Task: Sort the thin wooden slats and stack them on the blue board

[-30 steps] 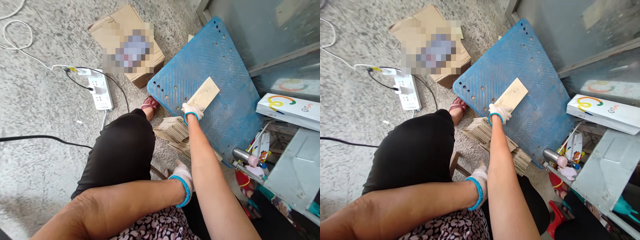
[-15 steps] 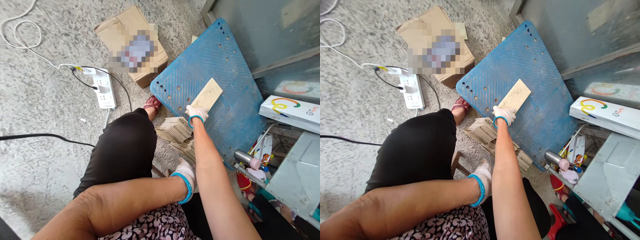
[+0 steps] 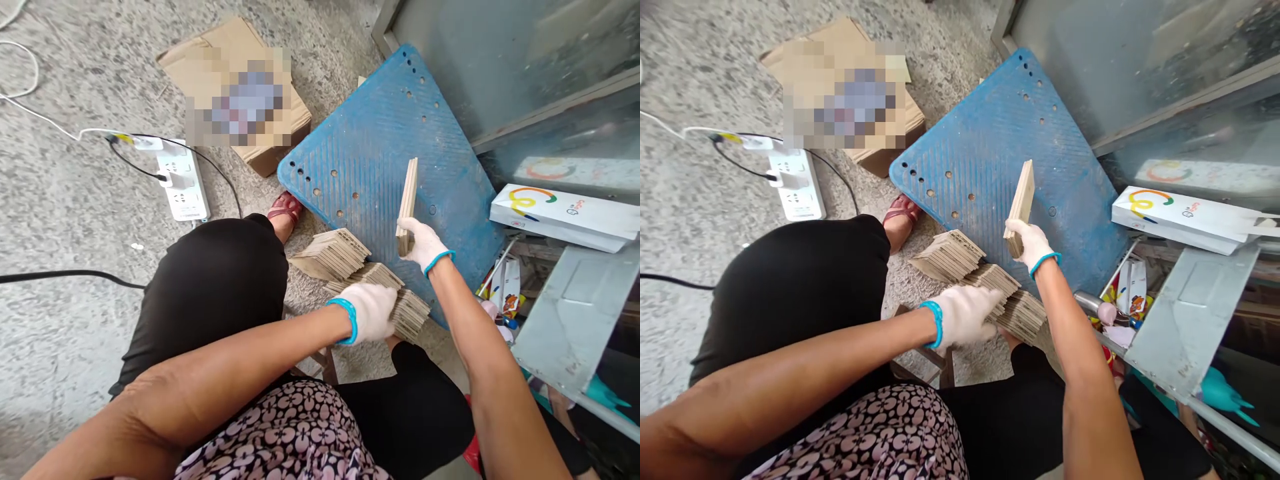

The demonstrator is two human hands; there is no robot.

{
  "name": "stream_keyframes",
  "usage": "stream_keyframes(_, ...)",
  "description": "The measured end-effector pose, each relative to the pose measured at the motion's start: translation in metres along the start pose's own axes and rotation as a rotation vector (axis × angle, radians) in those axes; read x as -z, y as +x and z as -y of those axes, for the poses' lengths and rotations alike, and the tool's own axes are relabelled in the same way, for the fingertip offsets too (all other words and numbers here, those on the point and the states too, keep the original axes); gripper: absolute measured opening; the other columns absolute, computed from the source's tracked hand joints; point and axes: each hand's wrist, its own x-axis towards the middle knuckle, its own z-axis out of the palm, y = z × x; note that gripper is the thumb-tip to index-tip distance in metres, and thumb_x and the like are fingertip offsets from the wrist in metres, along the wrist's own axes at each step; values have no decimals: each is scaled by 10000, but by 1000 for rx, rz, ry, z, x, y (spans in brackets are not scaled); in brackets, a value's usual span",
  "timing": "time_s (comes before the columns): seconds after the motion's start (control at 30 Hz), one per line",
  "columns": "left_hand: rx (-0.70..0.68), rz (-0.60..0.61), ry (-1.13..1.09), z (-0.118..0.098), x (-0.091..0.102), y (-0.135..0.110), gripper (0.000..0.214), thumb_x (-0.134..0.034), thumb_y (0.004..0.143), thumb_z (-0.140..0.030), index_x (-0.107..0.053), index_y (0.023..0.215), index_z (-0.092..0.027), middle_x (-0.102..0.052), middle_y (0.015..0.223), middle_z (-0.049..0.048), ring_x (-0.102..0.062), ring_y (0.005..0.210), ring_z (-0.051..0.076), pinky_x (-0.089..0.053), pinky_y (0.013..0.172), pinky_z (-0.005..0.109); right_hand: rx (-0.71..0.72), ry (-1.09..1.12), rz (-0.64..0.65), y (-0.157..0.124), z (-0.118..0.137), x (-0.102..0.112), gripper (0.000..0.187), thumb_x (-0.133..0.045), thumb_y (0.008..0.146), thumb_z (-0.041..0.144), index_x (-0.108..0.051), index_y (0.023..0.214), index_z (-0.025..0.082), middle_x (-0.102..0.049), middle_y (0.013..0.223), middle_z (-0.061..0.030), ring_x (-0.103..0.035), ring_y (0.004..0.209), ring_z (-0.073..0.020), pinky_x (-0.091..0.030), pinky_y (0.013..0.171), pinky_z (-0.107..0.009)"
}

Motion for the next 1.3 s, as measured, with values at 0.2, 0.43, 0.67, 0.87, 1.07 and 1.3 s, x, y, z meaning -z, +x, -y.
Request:
stream_keyframes(0.2, 119, -253, -648, 4, 32, 23, 559, -529, 822, -624, -579, 1237, -252, -679, 1131, 58, -646, 998, 252, -516, 775, 323, 144, 325, 258, -58, -21, 14, 657, -328, 826, 665, -653, 1072, 149, -678, 832, -127, -655, 853, -306, -559, 715, -442)
stream_keyframes(0.43, 236, -407, -673, 11, 25, 30, 500, -455, 858, -671, -585, 973, -202, -654, 923, 64, -604, 829, 227, -466, 673, 318, 207, 503, 301, -128, -83, -4, 575, -396, 815, 573, -606, 1190, 191, -697, 1107, -125, -657, 1068, -304, -581, 812, -426)
stream_keyframes(0.67, 167, -293, -712, 7, 36, 23, 575, -599, 760, -694, -608, 963, -156, -653, 894, 73, -593, 753, 203, -448, 603, 285, 387, 508, 270, -151, -132, -33, 680, -695, 649, 391, -550, 1287, 205, -660, 1215, -68, -613, 1142, -283, -521, 968, -393)
stream_keyframes(0.87, 400, -283, -512, 25, 11, 20, 316, -647, 775, -379, -653, 1001, -158, -687, 891, 61, -642, 764, 204, -457, 608, 267, 288, 6, -8, -169, -159, -61, 874, -769, 613, 353, -449, 1416, 225, -606, 1315, -81, -578, 1216, -284, -464, 1058, -410)
stream_keyframes(1.07, 383, -267, -528, 28, 7, 10, 305, -615, 787, -302, -678, 1059, -179, -709, 922, 35, -662, 795, 195, -485, 656, 248, 262, -143, -45, -169, -177, -62, 932, -787, 647, 462, -402, 1464, 234, -585, 1354, -105, -581, 1234, -287, -486, 1042, -432)
stream_keyframes(1.3, 139, -173, -460, 27, 1, 3, 434, -629, 745, -267, -680, 1172, -215, -714, 970, 6, -662, 853, 197, -493, 699, 236, 522, -153, -266, -147, -143, 30, 872, -716, 748, 510, -383, 1474, 160, -439, 1495, -170, -481, 1344, -296, -408, 1120, -478)
